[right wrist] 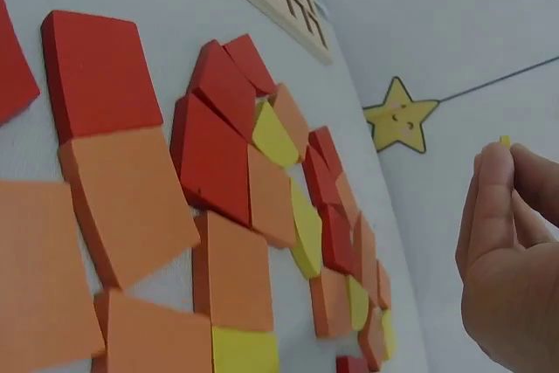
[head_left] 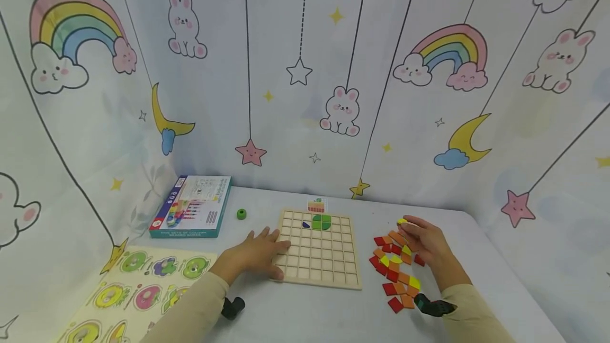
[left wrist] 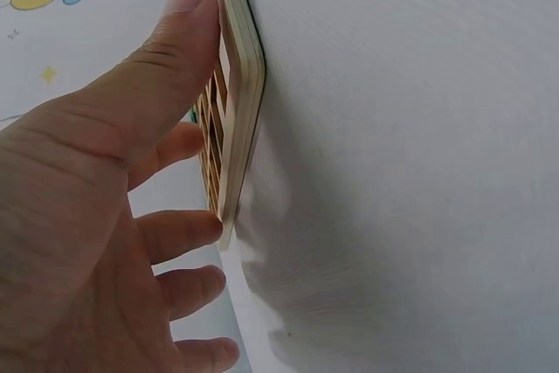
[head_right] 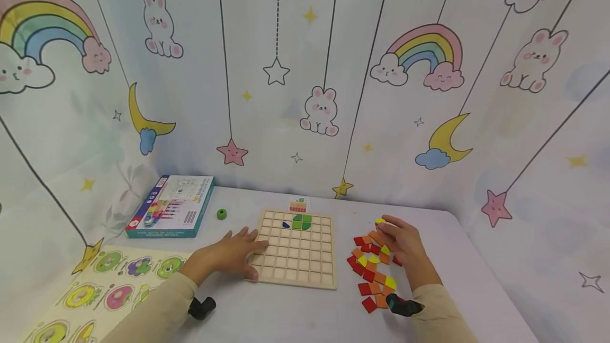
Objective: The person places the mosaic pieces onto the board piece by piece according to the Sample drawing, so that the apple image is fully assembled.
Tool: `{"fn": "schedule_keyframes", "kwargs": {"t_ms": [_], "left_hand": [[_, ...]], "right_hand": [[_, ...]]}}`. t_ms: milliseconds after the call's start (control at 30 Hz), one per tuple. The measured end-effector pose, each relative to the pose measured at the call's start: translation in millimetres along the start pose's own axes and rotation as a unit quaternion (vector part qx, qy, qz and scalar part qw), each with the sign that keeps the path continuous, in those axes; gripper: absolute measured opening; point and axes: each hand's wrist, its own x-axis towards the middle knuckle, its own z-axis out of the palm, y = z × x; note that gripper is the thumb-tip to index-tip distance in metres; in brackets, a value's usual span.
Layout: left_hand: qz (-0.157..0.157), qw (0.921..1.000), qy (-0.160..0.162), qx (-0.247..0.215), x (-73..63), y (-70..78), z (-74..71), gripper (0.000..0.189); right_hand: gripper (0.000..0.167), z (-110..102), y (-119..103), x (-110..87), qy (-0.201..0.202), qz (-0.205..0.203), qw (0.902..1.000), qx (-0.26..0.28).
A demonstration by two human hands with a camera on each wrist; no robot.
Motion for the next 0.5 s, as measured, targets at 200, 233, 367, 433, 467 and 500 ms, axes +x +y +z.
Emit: {"fn": "schedule_keyframes", "kwargs": {"t_ms": [200, 233, 367, 433, 467, 500], "left_hand": [[0.002, 0.9998, 0.005, 0.020, 0.8, 0.7, -1.4, 0.083], [0.001, 0.9997, 0.006, 0.024, 1.1, 0.6, -1.5, 0.083], [-0.002, 0.9996, 0.006, 0.027, 1.8, 0.9, -2.0, 0.084], [-0.004, 0.9996, 0.005, 0.028, 2.1, 1.1, -1.7, 0.084], [-0.005, 0.9996, 0.005, 0.027, 2.1, 1.4, -1.8, 0.084], [-0.005, 0.9996, 0.006, 0.028, 2.2, 1.5, -1.9, 0.084]], "right_hand": [[0.043, 30.7, 6.7, 10.5, -0.015, -0.008, 0.9991, -0.038], [0.044, 36.0, 7.8, 12.0, -0.011, -0.010, 0.9990, -0.042], [0.045, 53.5, 10.9, 16.4, -0.006, -0.007, 0.9982, -0.059], [0.045, 60.4, 12.7, 18.9, -0.006, -0.006, 0.9981, -0.061], [0.046, 63.7, 13.6, 20.0, -0.009, -0.007, 0.9976, -0.068], [0.046, 67.2, 14.9, 21.4, -0.007, -0.006, 0.9972, -0.075]]}}
